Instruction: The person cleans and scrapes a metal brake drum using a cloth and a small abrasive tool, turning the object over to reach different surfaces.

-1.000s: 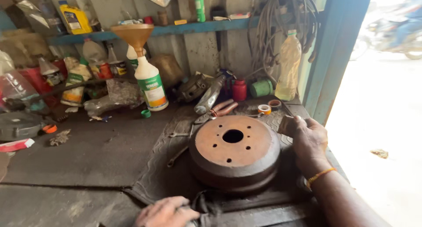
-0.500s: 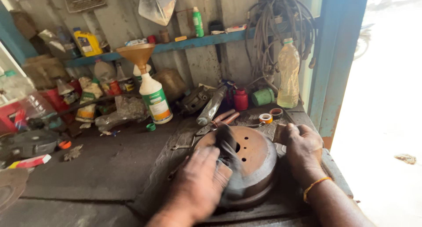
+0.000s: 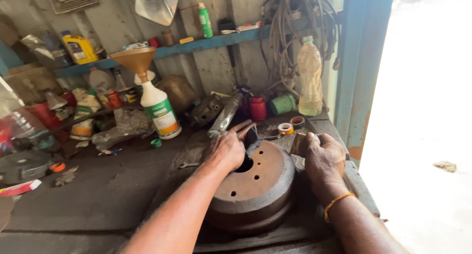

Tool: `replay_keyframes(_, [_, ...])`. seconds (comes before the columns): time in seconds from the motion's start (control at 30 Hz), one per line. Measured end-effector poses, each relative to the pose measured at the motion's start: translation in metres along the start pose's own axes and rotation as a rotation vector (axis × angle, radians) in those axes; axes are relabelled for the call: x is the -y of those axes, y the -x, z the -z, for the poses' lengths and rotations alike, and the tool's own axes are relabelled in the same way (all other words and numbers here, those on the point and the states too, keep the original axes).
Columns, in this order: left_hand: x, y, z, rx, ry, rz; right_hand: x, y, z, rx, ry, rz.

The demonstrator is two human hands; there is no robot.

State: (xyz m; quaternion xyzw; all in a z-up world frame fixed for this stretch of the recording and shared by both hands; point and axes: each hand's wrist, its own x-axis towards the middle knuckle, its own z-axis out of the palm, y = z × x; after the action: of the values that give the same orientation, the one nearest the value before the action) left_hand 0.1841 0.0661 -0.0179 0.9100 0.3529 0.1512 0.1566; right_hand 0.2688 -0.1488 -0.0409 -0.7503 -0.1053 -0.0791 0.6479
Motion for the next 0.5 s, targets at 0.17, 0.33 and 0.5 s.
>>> replay_keyframes(0.17, [0.014,-0.063,-0.035,-0.393,0.230,-0.231,-0.006,-0.009,0.000,-0.034,0.016,-0.012])
replay_keyframes(0.33, [-0.008,-0.032,-0.037,0.056,-0.005,-0.277,-0.001,-0.010,0.000,-0.006,-0.012,-0.047])
replay_keyframes(0.5, [-0.051,0.042,-0.018,0.162,-0.021,-0.613,-0.005,-0.013,-0.003,-0.027,-0.046,-0.001])
